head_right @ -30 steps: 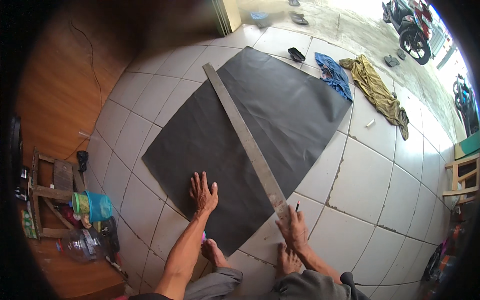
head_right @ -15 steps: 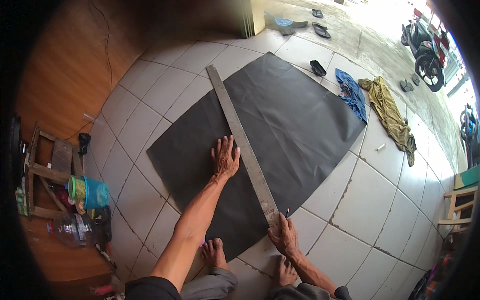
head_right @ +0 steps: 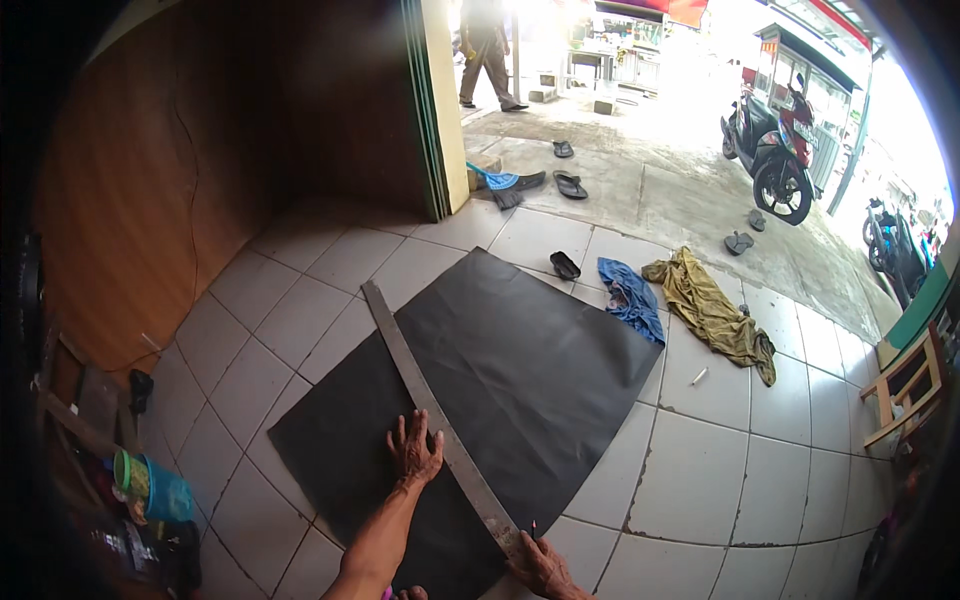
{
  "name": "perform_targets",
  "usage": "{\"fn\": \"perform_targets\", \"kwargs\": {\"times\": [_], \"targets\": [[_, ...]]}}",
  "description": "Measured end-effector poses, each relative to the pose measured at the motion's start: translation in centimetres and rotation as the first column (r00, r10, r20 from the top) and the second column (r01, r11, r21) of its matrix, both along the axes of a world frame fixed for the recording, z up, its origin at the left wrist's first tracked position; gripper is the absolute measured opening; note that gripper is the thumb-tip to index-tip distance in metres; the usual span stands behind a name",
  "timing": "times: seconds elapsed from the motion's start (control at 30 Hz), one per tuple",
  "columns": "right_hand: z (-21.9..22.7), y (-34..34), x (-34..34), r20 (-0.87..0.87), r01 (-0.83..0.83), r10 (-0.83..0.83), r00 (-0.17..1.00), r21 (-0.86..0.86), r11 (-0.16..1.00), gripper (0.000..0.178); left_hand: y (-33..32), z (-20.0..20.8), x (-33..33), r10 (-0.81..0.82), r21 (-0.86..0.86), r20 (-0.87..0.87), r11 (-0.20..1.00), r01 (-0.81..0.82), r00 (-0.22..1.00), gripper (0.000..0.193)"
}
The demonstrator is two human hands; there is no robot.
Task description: The person positions a long metal ruler across a sheet of material on the floor and marks lines along its edges using a marking tool.
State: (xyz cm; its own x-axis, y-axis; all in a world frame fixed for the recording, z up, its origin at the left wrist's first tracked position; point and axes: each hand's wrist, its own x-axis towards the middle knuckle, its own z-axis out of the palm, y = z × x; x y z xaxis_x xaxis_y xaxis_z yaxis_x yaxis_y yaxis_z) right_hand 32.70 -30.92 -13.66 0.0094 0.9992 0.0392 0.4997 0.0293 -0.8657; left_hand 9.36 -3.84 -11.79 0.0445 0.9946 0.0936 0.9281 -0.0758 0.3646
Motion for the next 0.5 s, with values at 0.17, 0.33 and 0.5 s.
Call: {"fn": "perform_targets", "kwargs": {"times": [0.17, 0.33, 0.5], "targets": [[1.4, 1.5, -0.1, 0.179, -0.113, 0.104, 0.978, 0.039, 0.993, 0.072, 0.3, -0.7, -2.0, 0.026, 0.102, -0.016, 0.994, -0.025, 1.000, 0.064], [5.1, 3.1, 0.1, 0.237, -0.058, 0.089, 0.967, -0.138, 0.989, 0.074, 2.1, 0.2, -0.4, -0.009, 0.053, 0.030, 0.999, 0.007, 0.999, 0.067], [4.4, 2.7, -0.5, 0.283, -0.069, 0.120, 0.952, -0.182, 0.981, 0.076, 1.1, -0.3, -1.1, 0.024, 0.019, 0.002, 1.000, -0.024, 1.000, 0.067]]}}
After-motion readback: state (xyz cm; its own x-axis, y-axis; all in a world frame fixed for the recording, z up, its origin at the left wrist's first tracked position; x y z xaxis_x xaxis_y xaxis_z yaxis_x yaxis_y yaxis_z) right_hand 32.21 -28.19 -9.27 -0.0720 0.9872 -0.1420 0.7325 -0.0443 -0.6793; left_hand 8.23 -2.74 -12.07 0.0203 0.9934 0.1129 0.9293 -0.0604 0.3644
